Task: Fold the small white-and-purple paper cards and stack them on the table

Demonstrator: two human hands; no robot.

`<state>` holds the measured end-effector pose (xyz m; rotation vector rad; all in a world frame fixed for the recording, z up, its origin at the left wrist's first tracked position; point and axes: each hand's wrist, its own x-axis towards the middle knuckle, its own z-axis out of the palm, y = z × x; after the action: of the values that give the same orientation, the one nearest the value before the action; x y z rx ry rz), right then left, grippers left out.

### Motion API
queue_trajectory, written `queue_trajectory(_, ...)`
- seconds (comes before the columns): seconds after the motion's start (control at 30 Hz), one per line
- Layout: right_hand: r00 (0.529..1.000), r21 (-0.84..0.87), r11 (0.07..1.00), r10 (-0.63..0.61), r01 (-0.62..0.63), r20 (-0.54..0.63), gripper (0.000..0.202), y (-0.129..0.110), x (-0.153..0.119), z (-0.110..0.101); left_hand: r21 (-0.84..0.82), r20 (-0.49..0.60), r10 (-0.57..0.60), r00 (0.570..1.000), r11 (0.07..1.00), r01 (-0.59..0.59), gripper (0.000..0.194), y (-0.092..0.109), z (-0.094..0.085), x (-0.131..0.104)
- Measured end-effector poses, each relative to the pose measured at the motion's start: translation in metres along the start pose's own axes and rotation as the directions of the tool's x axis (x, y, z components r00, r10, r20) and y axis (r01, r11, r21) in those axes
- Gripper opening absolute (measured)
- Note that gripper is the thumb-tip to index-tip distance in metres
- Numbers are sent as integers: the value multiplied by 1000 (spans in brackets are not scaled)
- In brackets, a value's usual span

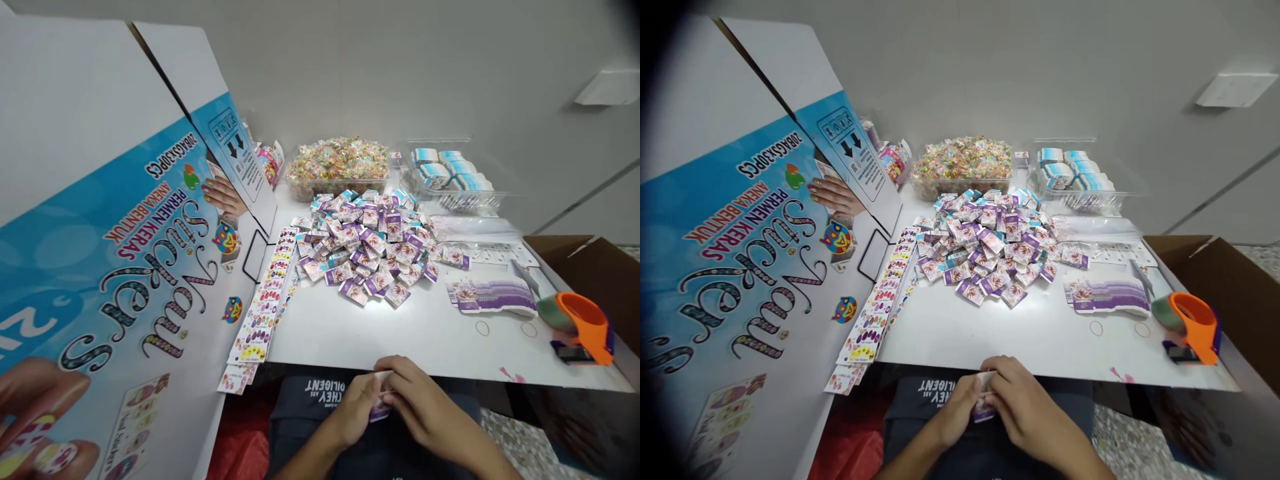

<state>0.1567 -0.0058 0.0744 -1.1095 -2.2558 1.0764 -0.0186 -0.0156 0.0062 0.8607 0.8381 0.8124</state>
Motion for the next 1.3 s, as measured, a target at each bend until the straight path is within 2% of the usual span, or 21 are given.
queue_trajectory(0.07,999,-164,986,-25,29,25,25,2,4,-1,-35,-96,-23,995,999,20,51,3,1,1)
queue_trajectory(0.13,998,-258,964,-62,64,14,24,5,7,4,-174,-217,-84,973,984,47,38,2,5,4)
queue_trajectory(0.23,978,-278,955,-149,104,-147,20,11,9,17,-401,-352,-165,921,916,11,21,0,11,8)
queue_trajectory(0.3,965,-208,970,-166,123,-203,25,14,9,21,-491,-339,-187,922,871,-4,16,-1,13,10)
queue_trajectory(0.37,980,-92,989,-132,120,-149,28,16,8,21,-551,-265,-214,940,834,34,19,-3,12,9)
queue_trajectory(0.47,996,57,997,-56,60,-71,16,15,6,19,-599,-127,-221,967,794,103,33,-6,9,6)
queue_trajectory(0.53,992,114,992,-35,48,-118,9,16,6,22,-593,-75,-181,981,799,102,36,-7,9,5)
queue_trajectory(0.6,976,138,988,-32,63,-217,14,18,5,30,-575,-78,-151,985,814,79,34,-5,11,5)
queue_trajectory(0.67,934,107,991,-33,76,-356,17,22,4,39,-559,-127,-129,983,829,36,40,1,13,7)
queue_trajectory(0.7,911,66,994,-49,83,-409,25,25,4,43,-548,-153,-127,980,836,22,45,4,14,8)
queue_trajectory(0.77,892,-27,994,-106,105,-440,41,30,3,47,-513,-185,-141,973,858,27,56,9,14,11)
queue_trajectory(0.83,902,-49,991,-136,127,-409,37,32,3,47,-464,-174,-191,966,881,91,66,10,13,14)
queue_trajectory(0.93,916,85,994,-26,65,-401,24,31,6,46,-388,-145,-265,953,902,192,73,4,12,15)
queue_trajectory(1.07,891,300,950,211,-89,-402,25,25,10,48,-259,-160,-240,957,946,194,69,0,11,13)
queue_trajectory(1.13,873,456,876,340,-158,-350,29,23,11,51,-195,-157,-212,965,964,180,67,2,11,12)
queue_trajectory(1.2,856,628,750,450,-207,-255,33,22,13,53,-152,-149,-199,969,973,176,65,3,11,11)
queue_trajectory(1.3,846,784,573,519,-238,-123,37,24,13,55,-106,-131,-200,971,977,187,58,4,11,10)
